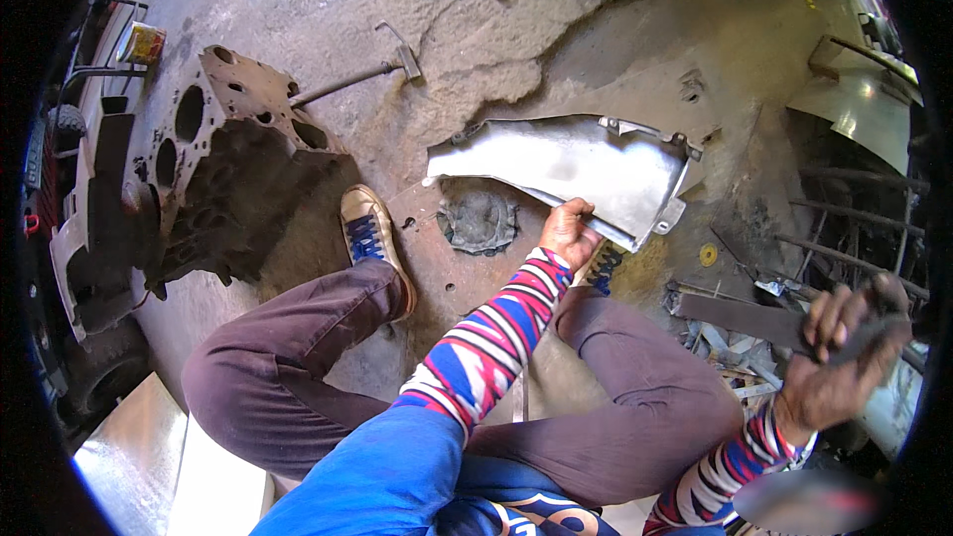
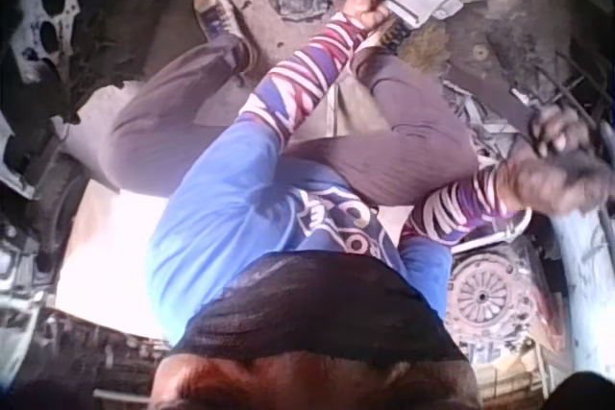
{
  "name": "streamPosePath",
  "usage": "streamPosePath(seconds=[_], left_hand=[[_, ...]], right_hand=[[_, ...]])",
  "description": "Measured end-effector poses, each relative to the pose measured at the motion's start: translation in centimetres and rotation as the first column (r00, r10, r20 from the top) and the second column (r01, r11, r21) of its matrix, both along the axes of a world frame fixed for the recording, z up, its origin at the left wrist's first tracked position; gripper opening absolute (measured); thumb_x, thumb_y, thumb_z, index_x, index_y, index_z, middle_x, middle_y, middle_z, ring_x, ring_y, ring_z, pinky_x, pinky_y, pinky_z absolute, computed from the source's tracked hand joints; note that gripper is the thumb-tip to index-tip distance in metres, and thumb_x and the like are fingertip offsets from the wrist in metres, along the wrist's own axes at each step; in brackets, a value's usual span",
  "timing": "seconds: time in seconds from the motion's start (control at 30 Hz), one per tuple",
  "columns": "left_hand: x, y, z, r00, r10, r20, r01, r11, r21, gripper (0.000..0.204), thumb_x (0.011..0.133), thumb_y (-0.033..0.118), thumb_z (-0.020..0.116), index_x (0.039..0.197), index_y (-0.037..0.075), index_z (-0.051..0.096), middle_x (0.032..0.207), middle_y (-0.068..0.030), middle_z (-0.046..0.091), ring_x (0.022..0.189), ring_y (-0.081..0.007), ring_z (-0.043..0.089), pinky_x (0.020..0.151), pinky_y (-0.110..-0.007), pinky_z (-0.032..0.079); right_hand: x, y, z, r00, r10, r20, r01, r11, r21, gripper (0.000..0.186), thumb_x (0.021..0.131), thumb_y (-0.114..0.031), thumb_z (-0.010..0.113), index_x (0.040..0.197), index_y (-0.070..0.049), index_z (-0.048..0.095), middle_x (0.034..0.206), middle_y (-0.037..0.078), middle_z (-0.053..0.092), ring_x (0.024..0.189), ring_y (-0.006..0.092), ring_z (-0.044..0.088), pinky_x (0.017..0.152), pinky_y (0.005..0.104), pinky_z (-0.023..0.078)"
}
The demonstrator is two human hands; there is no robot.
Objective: The person sits on the floor and uses a hammer and metal file to shape and smooth a white car fender. They then move to a white car and use a wrench to tighten bolts on the open driver-side door hinge.
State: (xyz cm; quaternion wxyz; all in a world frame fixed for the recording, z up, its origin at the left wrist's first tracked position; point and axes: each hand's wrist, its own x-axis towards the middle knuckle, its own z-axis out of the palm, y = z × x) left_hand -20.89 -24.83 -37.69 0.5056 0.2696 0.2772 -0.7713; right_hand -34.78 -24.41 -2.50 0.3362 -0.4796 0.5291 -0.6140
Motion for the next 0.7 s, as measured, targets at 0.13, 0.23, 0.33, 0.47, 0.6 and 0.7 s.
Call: streamPosePath(seconds=[0.13, 0.23, 0.33, 0.47, 0.6, 0.7], left_hand=[[-3.1, 0.0, -3.1, 1.000, 0.020, -0.001, -0.020, 0.996, 0.085, 0.034, 0.080, 0.001, 0.057, 0.113, -0.005, 0.049, 0.115, -0.0185, 0.058, 0.111, -0.0366, 0.057, 0.104, -0.053, 0.044], [-5.3, -0.1, -4.2, 0.999, -0.020, 0.032, 0.016, 0.990, 0.142, 0.034, 0.081, 0.006, 0.059, 0.114, 0.000, 0.050, 0.112, -0.0145, 0.059, 0.102, -0.0333, 0.058, 0.092, -0.044, 0.049], [-7.1, -0.8, -4.7, 0.995, -0.004, -0.103, 0.017, 0.992, 0.122, 0.032, 0.088, 0.016, 0.059, 0.114, 0.002, 0.048, 0.112, -0.0182, 0.058, 0.095, -0.0325, 0.060, 0.082, -0.043, 0.051], [-6.0, -2.7, -3.5, 0.876, -0.477, -0.073, 0.480, 0.877, 0.030, 0.055, 0.100, 0.040, 0.050, 0.133, -0.003, 0.040, 0.126, -0.0276, 0.056, 0.111, -0.0359, 0.062, 0.086, -0.038, 0.056], [-0.7, -4.2, -0.5, 0.374, -0.824, 0.426, 0.911, 0.412, -0.003, 0.063, 0.101, 0.053, 0.042, 0.130, -0.003, 0.048, 0.088, -0.0161, 0.070, 0.067, -0.0239, 0.068, 0.055, -0.030, 0.050], [3.7, -1.3, 2.5, 0.121, -0.347, 0.930, 0.830, 0.550, 0.097, 0.037, 0.099, 0.032, 0.056, 0.102, -0.004, 0.064, 0.077, -0.0133, 0.066, 0.057, -0.0190, 0.062, 0.054, -0.036, 0.051]], right_hand=[[-1.1, 0.2, 0.1, 0.991, 0.121, -0.065, -0.118, 0.992, 0.046, 0.049, 0.104, -0.042, 0.039, 0.129, -0.001, 0.049, 0.068, -0.001, 0.041, 0.054, 0.0064, 0.032, 0.050, 0.0213, 0.027], [-1.8, 0.1, 0.3, 0.971, 0.136, -0.198, -0.121, 0.989, 0.085, 0.047, 0.105, -0.036, 0.039, 0.130, 0.002, 0.049, 0.070, 0.000, 0.040, 0.056, 0.0069, 0.034, 0.055, 0.0223, 0.030], [-2.0, 0.1, 0.3, 0.974, 0.119, -0.193, -0.103, 0.990, 0.091, 0.044, 0.104, -0.034, 0.040, 0.128, 0.003, 0.047, 0.070, 0.001, 0.041, 0.056, 0.0082, 0.035, 0.057, 0.0236, 0.031], [-1.6, 0.0, 0.2, 0.969, 0.202, -0.142, -0.189, 0.977, 0.100, 0.040, 0.103, -0.031, 0.042, 0.125, 0.002, 0.047, 0.069, 0.001, 0.042, 0.055, 0.0086, 0.035, 0.056, 0.0238, 0.031], [-0.8, 0.2, 0.1, 0.985, 0.111, -0.133, -0.103, 0.992, 0.071, 0.042, 0.103, -0.034, 0.045, 0.124, 0.001, 0.049, 0.068, 0.000, 0.043, 0.055, 0.0075, 0.035, 0.052, 0.0222, 0.029], [-0.6, 0.3, 0.3, 0.986, 0.121, -0.116, -0.111, 0.990, 0.085, 0.044, 0.103, -0.038, 0.046, 0.124, 0.000, 0.050, 0.068, -0.001, 0.042, 0.054, 0.0062, 0.035, 0.050, 0.0211, 0.029]])
